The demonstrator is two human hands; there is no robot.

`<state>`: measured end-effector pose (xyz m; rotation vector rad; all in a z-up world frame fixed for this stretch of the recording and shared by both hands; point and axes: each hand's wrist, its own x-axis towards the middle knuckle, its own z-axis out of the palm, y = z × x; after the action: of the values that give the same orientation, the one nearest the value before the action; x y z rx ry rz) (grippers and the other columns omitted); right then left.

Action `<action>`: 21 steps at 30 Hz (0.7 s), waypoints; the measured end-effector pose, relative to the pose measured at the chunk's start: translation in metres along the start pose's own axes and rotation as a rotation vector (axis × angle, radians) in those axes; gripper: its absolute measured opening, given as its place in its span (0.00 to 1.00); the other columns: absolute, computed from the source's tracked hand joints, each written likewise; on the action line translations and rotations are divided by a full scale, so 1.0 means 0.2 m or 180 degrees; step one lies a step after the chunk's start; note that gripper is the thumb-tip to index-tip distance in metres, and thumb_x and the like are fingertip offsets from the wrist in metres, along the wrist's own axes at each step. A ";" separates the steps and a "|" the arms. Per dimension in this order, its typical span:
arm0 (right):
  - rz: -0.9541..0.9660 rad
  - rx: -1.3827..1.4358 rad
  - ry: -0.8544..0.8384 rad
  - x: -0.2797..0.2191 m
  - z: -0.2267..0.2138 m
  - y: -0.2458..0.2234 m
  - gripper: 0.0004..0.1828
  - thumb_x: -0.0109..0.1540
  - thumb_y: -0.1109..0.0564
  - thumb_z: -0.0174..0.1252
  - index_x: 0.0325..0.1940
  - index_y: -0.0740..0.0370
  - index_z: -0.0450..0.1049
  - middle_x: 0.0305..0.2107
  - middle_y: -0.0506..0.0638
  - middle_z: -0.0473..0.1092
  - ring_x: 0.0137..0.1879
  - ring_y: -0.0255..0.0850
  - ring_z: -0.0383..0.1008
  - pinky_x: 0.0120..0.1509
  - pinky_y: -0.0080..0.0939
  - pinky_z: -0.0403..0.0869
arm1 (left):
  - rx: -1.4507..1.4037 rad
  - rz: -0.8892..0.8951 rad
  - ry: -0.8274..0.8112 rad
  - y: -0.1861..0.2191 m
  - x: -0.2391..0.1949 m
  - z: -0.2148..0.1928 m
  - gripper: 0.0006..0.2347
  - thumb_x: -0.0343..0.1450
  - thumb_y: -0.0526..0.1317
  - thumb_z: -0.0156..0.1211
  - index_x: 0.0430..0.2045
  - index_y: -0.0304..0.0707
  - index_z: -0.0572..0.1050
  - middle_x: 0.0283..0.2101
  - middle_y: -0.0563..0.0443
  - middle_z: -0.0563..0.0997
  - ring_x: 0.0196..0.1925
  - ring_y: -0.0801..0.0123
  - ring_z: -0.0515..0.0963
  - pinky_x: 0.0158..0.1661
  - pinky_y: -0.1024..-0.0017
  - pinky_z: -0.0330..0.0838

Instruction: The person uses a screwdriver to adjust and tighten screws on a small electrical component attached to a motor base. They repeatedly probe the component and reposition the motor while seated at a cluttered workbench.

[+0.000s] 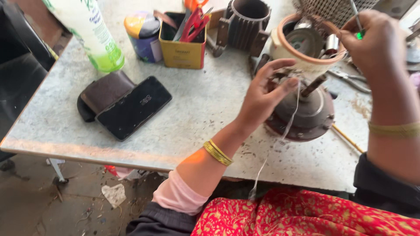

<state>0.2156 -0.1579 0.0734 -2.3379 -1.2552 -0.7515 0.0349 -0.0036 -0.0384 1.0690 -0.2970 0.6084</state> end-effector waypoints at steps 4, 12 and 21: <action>-0.0118 -0.0343 0.0328 0.01 0.08 0.17 0.09 0.65 0.59 0.67 0.47 0.66 0.80 0.32 0.60 0.75 0.38 0.51 0.75 0.40 0.52 0.72 | -0.0214 -0.0444 -0.0008 0.06 0.01 -0.05 0.15 0.77 0.39 0.63 0.57 0.36 0.74 0.34 0.60 0.76 0.30 0.87 0.66 0.29 0.84 0.60; -0.0069 0.2775 -0.1161 -0.30 -0.04 0.06 0.20 0.59 0.70 0.49 0.55 0.75 0.58 0.41 0.56 0.69 0.44 0.38 0.73 0.50 0.39 0.79 | -0.0419 -0.0821 -0.0220 0.13 0.03 -0.08 0.14 0.76 0.38 0.64 0.55 0.36 0.74 0.32 0.62 0.74 0.29 0.86 0.65 0.29 0.84 0.58; 0.0785 0.2034 -0.1822 -0.58 -0.21 -0.19 0.35 0.62 0.57 0.59 0.74 0.45 0.65 0.24 0.50 0.77 0.21 0.38 0.75 0.27 0.40 0.76 | -0.0202 -0.0900 -0.0501 0.13 0.03 -0.13 0.16 0.73 0.36 0.68 0.54 0.34 0.75 0.36 0.58 0.78 0.33 0.84 0.70 0.32 0.83 0.62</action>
<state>0.1192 -0.2354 0.0375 -2.1345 -1.1446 0.3907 0.0231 0.0295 -0.0280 1.0761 -0.2933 0.2607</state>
